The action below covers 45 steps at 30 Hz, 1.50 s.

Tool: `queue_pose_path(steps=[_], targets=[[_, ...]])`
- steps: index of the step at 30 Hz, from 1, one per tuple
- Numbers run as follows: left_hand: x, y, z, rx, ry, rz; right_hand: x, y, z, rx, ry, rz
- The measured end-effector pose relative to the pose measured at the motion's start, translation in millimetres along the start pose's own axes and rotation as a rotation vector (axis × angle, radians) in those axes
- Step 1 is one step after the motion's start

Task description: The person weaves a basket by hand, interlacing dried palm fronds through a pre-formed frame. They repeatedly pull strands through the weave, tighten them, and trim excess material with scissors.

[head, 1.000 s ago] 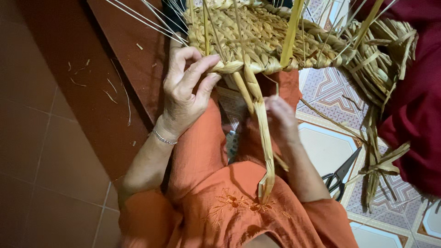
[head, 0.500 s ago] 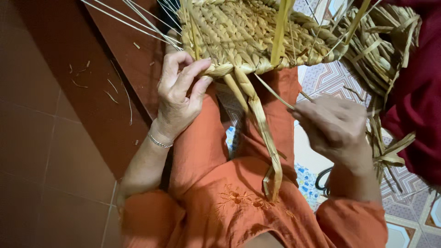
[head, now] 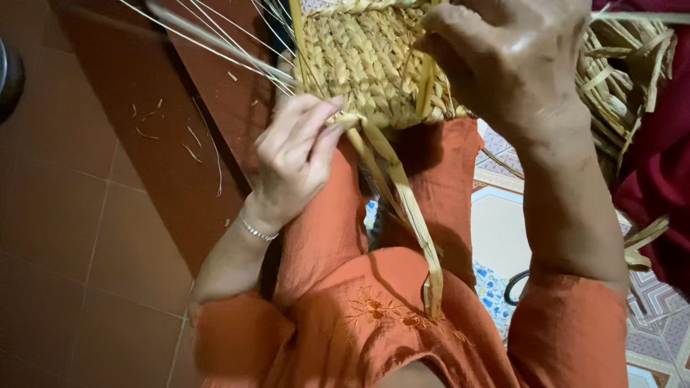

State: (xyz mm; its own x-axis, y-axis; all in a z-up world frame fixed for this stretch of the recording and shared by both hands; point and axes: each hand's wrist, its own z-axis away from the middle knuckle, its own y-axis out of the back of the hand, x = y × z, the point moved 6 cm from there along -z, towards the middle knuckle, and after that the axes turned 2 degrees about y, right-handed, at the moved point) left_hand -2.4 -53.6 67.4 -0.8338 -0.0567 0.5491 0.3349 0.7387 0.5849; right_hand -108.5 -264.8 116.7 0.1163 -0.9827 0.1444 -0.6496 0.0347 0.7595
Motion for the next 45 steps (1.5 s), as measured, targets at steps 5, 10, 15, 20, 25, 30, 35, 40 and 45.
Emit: queue_pose_path(steps=[5,10,15,20,25,30,35,40,45], targets=[[-12,-26,-17,-0.209,-0.022,0.19,-2,-14,0,0.057,0.018,0.294],[-31,-53,-29,-0.448,0.041,0.139,-25,-10,9,0.34,-0.026,0.447],[-37,-53,-32,-0.338,0.026,0.183,-58,-5,44,0.34,-0.168,-0.109],[-34,-61,-32,-0.279,0.041,0.077,-68,-33,69,0.163,-0.4,-0.435],[-14,-43,-12,-0.165,-0.094,0.029,-80,-54,98,-0.088,-0.68,-0.761],[-22,-36,-12,-0.281,-0.05,0.138,-72,-71,118,-0.119,-0.736,-0.846],[-32,-53,-11,-0.295,0.056,0.075,-81,-64,104,0.022,-0.47,-0.436],[-27,-65,0,-0.202,-0.088,-0.193,-96,-47,103,0.169,-0.43,-0.24],[0,-58,8,-0.306,-0.246,-0.129,-125,-42,102,0.036,-0.345,-0.375]])
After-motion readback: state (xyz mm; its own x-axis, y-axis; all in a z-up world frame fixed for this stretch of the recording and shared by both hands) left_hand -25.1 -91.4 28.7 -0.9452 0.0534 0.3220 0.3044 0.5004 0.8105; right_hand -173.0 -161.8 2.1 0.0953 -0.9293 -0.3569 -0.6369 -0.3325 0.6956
